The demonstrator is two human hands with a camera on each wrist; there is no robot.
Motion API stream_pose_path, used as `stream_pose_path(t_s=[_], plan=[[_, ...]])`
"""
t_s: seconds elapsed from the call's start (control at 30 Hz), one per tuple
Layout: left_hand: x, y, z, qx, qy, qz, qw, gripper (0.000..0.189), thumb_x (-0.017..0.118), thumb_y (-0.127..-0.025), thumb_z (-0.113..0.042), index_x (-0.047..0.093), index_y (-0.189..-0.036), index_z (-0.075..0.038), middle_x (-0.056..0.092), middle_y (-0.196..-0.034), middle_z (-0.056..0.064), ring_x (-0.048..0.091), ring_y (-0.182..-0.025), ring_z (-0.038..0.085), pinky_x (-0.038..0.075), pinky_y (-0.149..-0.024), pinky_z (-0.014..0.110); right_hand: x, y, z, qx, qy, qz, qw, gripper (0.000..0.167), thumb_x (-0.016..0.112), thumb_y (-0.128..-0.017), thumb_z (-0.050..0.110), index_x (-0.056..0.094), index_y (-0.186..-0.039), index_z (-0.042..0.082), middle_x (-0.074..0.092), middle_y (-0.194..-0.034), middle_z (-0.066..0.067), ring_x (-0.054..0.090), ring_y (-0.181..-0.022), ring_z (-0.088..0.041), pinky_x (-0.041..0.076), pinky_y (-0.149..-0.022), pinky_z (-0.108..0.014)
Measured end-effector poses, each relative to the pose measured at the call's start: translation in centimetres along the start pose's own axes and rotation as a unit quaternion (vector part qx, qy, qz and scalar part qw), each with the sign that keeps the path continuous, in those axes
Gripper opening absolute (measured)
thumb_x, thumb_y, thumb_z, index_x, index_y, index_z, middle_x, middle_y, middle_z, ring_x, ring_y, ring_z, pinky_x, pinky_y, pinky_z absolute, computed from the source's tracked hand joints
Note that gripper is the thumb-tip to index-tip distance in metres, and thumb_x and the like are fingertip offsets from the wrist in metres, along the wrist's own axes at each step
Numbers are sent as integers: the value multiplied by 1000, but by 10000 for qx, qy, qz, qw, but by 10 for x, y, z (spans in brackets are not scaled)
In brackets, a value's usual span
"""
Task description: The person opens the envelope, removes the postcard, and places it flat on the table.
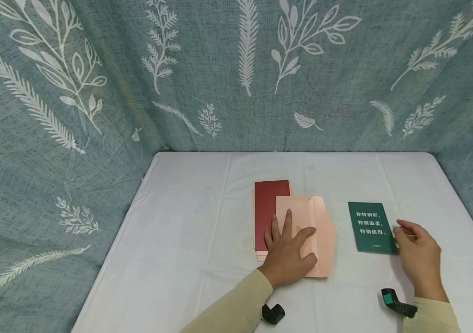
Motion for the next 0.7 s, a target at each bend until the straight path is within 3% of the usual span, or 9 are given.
stream_pose_path(t_s=[0.13,0.3,0.37,0.5,0.6,0.67,0.7], plan=[[0,0,0,5,5,0,10000,64,54,-93,-36,58,-156,-39,-2,-182,7,-12,-161,48,-1,-119,77,-4,2,4,-152,13,-456,9988,43,55,-113,24,65,-147,-1,67,-128,-20,55,-94,-17,42,-67,-12],[1,0,0,16,-7,2,10000,63,54,-93,-36,58,-156,-39,-2,-182,8,-12,-161,49,0,-119,77,-2,9,13,-547,-224,-804,9950,38,59,-112,21,70,-141,0,69,-124,-18,53,-94,-8,41,-77,-15],[1,1,0,19,-9,-2,10000,63,54,-93,-36,58,-156,-39,-2,-182,8,-12,-161,49,0,-119,77,4,12,18,-826,-257,-688,9939,38,61,-111,21,70,-141,0,69,-124,-18,53,-97,-4,41,-80,-14],[0,1,0,20,8,-8,10000,64,54,-93,-35,58,-156,-39,-2,-182,8,-12,-161,49,0,-119,77,23,20,36,-1803,-155,-186,9833,38,69,-108,15,68,-143,-1,69,-126,-18,57,-108,-10,41,-85,-9],[1,0,0,20,6,-10,10000,64,54,-93,-36,58,-156,-39,-2,-182,8,-12,-161,48,1,-119,77,39,30,51,-2674,67,209,9633,43,76,-103,9,66,-143,-3,65,-133,-22,58,-122,-31,48,-102,-32],[0,-1,0,44,-17,-37,10000,63,54,-93,-36,59,-156,-39,-1,-182,8,-11,-161,49,1,-119,77,51,37,60,-3161,223,433,9475,50,81,-99,9,65,-144,-1,62,-139,-24,52,-132,-44,43,-112,-55],[0,-1,1,52,-33,-41,10000,63,55,-93,-36,59,-156,-39,-1,-182,8,-11,-161,49,1,-119,77,56,41,64,-3358,286,572,9398,53,83,-97,9,64,-145,-1,60,-142,-25,49,-135,-50,39,-111,-65]])
Point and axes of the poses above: each hand's wrist, its own y-axis away from the middle knuckle, its own x-axis out of the palm, z = x × y, the point moved 7 cm from there along -y, towards the middle knuckle
